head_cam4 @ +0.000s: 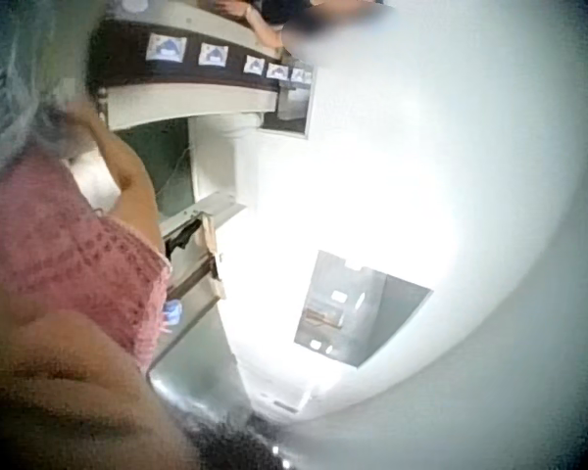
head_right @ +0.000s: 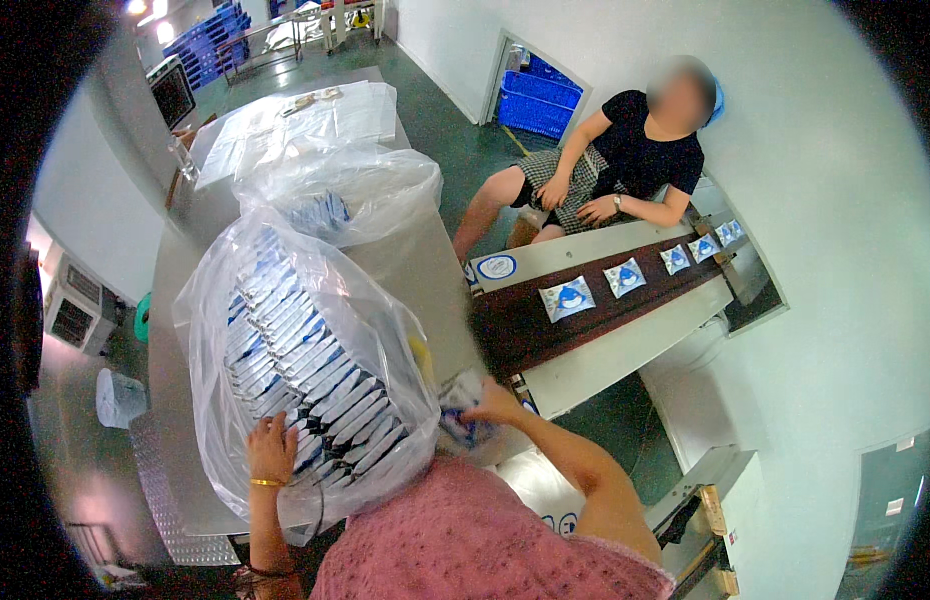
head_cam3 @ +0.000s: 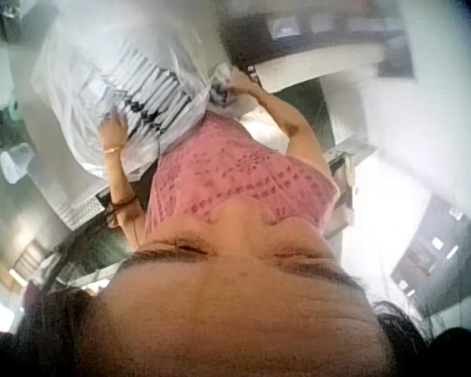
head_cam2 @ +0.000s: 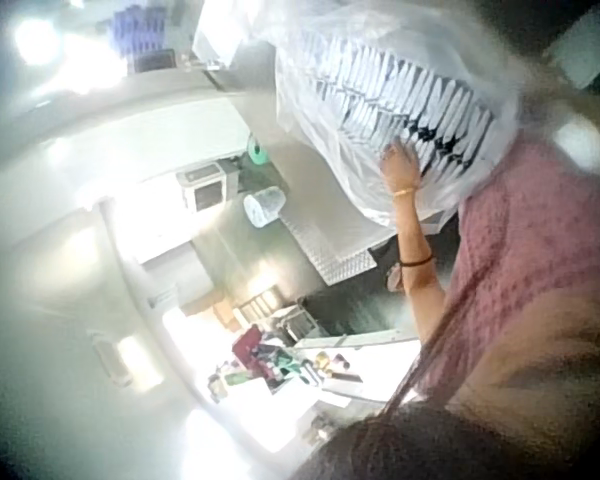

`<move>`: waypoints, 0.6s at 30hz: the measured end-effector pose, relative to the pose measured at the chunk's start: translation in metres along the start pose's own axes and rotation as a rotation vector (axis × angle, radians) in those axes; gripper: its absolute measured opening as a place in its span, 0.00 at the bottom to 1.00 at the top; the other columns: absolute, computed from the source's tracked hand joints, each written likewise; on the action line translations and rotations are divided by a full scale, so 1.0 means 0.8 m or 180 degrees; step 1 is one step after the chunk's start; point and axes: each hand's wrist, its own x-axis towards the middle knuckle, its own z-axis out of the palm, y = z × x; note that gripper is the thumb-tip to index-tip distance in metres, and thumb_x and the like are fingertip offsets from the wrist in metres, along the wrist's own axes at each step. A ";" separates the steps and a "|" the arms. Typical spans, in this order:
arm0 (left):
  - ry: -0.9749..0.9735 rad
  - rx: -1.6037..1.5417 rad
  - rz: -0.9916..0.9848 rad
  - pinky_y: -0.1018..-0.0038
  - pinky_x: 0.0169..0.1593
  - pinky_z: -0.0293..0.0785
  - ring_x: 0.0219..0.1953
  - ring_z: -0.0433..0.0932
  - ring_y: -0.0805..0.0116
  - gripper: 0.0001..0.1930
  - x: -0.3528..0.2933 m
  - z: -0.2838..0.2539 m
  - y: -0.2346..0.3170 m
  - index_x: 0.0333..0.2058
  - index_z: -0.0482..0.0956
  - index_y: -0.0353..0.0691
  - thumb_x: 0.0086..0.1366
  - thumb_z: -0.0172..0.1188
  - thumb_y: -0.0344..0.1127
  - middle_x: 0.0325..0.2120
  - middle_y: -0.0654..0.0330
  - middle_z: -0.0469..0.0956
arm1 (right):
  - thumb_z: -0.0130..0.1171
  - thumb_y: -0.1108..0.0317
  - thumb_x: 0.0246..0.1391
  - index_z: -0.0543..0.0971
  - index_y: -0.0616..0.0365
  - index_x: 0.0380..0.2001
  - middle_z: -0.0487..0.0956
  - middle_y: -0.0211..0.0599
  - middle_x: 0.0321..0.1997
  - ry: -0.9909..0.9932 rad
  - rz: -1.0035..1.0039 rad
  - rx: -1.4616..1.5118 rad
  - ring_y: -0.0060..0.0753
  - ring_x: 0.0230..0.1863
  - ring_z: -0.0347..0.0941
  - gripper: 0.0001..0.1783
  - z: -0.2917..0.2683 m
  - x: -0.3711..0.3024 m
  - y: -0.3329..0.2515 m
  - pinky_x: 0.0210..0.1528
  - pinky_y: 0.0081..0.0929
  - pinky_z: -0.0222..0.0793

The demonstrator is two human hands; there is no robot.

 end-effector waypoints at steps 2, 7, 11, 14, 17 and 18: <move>-0.0170 -0.0079 0.0001 0.59 0.51 0.63 0.44 0.73 0.51 0.18 -0.007 -0.011 -0.004 0.48 0.74 0.44 0.62 0.52 0.45 0.39 0.49 0.75 | 0.77 0.52 0.26 0.63 0.63 0.56 0.74 0.48 0.50 0.0325 -0.0300 0.1126 0.41 0.51 0.71 0.53 -0.042 0.001 -0.026 0.55 0.36 0.65; -0.0183 -0.0909 -0.0554 0.55 0.45 0.71 0.41 0.75 0.45 0.17 -0.009 0.011 -0.034 0.48 0.72 0.36 0.64 0.49 0.37 0.40 0.44 0.75 | 0.65 0.76 0.39 0.67 0.62 0.54 0.77 0.40 0.46 -0.0431 -0.1649 0.3637 0.36 0.45 0.76 0.34 -0.128 -0.003 -0.103 0.47 0.38 0.75; -0.0808 -0.1181 -0.1200 0.54 0.46 0.71 0.43 0.75 0.41 0.22 0.006 0.019 -0.056 0.53 0.61 0.30 0.60 0.49 0.29 0.46 0.39 0.72 | 0.75 0.67 0.31 0.66 0.63 0.55 0.73 0.45 0.52 -0.0976 -0.2508 0.2357 0.42 0.52 0.72 0.45 -0.084 -0.029 -0.299 0.55 0.38 0.68; -0.0397 -0.1821 -0.1503 0.53 0.49 0.70 0.45 0.72 0.36 0.31 0.003 0.045 -0.080 0.56 0.52 0.26 0.56 0.53 0.28 0.50 0.31 0.65 | 0.77 0.51 0.25 0.58 0.69 0.59 0.66 0.56 0.58 -0.0101 -0.3658 0.0431 0.49 0.62 0.61 0.60 0.022 -0.018 -0.433 0.64 0.38 0.55; 0.0174 -0.2080 -0.1594 0.57 0.61 0.59 0.57 0.59 0.29 0.42 -0.002 0.056 -0.086 0.58 0.44 0.18 0.50 0.59 0.29 0.55 0.20 0.52 | 0.75 0.54 0.24 0.62 0.70 0.55 0.69 0.58 0.53 0.0008 -0.3835 -0.0261 0.54 0.57 0.65 0.54 0.114 0.000 -0.501 0.60 0.41 0.59; 0.0195 -0.2051 -0.1691 0.58 0.64 0.54 0.60 0.55 0.31 0.43 -0.006 0.052 -0.088 0.59 0.43 0.17 0.50 0.59 0.29 0.57 0.21 0.50 | 0.75 0.54 0.25 0.62 0.69 0.55 0.69 0.58 0.53 -0.0070 -0.3787 -0.0953 0.53 0.57 0.65 0.54 0.141 0.012 -0.503 0.60 0.40 0.59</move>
